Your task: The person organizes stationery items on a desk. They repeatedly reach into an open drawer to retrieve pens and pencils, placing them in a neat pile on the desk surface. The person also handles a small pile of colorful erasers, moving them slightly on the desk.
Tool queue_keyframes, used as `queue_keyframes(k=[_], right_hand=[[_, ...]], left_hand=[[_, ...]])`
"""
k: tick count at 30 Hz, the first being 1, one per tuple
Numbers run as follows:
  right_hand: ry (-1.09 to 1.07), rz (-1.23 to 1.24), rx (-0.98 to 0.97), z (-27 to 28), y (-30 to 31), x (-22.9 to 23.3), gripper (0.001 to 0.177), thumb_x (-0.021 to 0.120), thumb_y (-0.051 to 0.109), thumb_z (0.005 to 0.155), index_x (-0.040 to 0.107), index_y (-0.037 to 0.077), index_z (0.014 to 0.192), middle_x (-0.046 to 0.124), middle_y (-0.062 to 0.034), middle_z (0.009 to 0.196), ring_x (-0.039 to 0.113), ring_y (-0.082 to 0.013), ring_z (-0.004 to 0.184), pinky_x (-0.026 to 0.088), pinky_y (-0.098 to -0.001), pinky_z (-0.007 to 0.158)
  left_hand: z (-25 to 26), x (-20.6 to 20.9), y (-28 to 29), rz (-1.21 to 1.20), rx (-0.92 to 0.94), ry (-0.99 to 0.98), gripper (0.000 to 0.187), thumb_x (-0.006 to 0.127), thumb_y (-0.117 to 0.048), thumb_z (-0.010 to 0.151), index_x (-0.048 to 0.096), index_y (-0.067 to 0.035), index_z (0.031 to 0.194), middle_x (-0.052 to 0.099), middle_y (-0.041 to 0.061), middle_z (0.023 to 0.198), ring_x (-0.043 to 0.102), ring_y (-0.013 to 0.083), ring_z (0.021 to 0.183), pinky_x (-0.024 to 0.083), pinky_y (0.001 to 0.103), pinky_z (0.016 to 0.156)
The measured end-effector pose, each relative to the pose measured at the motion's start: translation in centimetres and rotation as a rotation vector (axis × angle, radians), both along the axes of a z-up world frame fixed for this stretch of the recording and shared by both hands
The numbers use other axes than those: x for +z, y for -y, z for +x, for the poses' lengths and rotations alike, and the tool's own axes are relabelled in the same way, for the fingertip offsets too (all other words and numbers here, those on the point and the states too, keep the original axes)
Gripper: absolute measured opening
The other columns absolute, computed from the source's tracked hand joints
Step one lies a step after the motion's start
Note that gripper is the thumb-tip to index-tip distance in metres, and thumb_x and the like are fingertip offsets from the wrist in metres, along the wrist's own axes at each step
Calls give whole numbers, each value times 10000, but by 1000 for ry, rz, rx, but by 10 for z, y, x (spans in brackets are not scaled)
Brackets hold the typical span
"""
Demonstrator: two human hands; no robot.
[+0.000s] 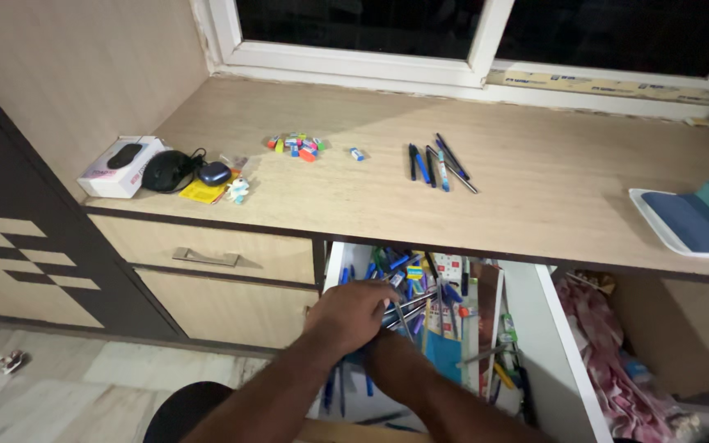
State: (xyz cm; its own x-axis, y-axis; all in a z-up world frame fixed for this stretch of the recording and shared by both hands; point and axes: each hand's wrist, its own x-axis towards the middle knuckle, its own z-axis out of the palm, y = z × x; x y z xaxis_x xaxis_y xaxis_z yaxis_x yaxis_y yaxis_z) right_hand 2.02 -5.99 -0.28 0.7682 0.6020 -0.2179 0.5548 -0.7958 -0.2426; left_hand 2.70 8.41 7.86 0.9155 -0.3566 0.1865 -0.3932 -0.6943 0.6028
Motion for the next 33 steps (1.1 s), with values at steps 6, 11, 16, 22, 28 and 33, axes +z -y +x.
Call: queue_keyframes(k=[6, 11, 16, 22, 28, 33], right_hand=[[22, 446, -254, 2, 23, -3, 233, 639, 75, 851, 757, 89, 1052, 772, -187, 1064, 731, -361, 1005, 567, -439, 878], [-197, 683, -617, -3, 34, 12, 269, 632, -29, 839, 720, 58, 1078, 745, -184, 959, 727, -282, 801, 579, -398, 676], [-188, 917, -650, 3, 36, 16, 261, 649, -35, 838, 690, 58, 1078, 727, -71, 890, 709, -146, 684, 589, -320, 562], [117, 1025, -584, 7, 42, 22, 305, 668, -22, 835, 687, 71, 1125, 738, -56, 852, 681, -123, 693, 540, -277, 604], [-24, 983, -856, 6, 55, 73, 297, 685, 92, 941, 772, 171, 1214, 660, -91, 763, 522, -129, 630, 418, -317, 549], [373, 979, -649, 43, 81, 107, 319, 683, 65, 894, 735, 119, 1204, 755, -41, 916, 636, -73, 694, 521, -247, 636]], left_hand=[[-1, 4, 2, 22, 42, -35, 254, 593, -188, 904, 739, -232, 1108, 730, 60, 1165, 687, 323, 1066, 549, 449, 918], [-1, 13, 4, 76, 89, -135, 247, 597, -265, 944, 725, -262, 1154, 728, 78, 1143, 685, 335, 1054, 544, 466, 917], [-6, 25, 7, 72, 128, -190, 328, 607, -300, 942, 654, -284, 1266, 740, 89, 1092, 697, 342, 1036, 554, 480, 874], [-11, 26, 7, 42, 13, -91, 483, 622, -272, 951, 546, -213, 1424, 722, 184, 1050, 684, 393, 988, 539, 500, 842], [-6, 9, 0, -215, -137, 152, 369, 680, -155, 913, 650, -98, 1276, 721, 161, 1203, 700, 366, 1045, 575, 430, 882], [-4, 10, 4, -149, -90, 185, 366, 691, -124, 898, 667, -88, 1261, 697, 141, 1265, 664, 354, 1125, 543, 429, 939]])
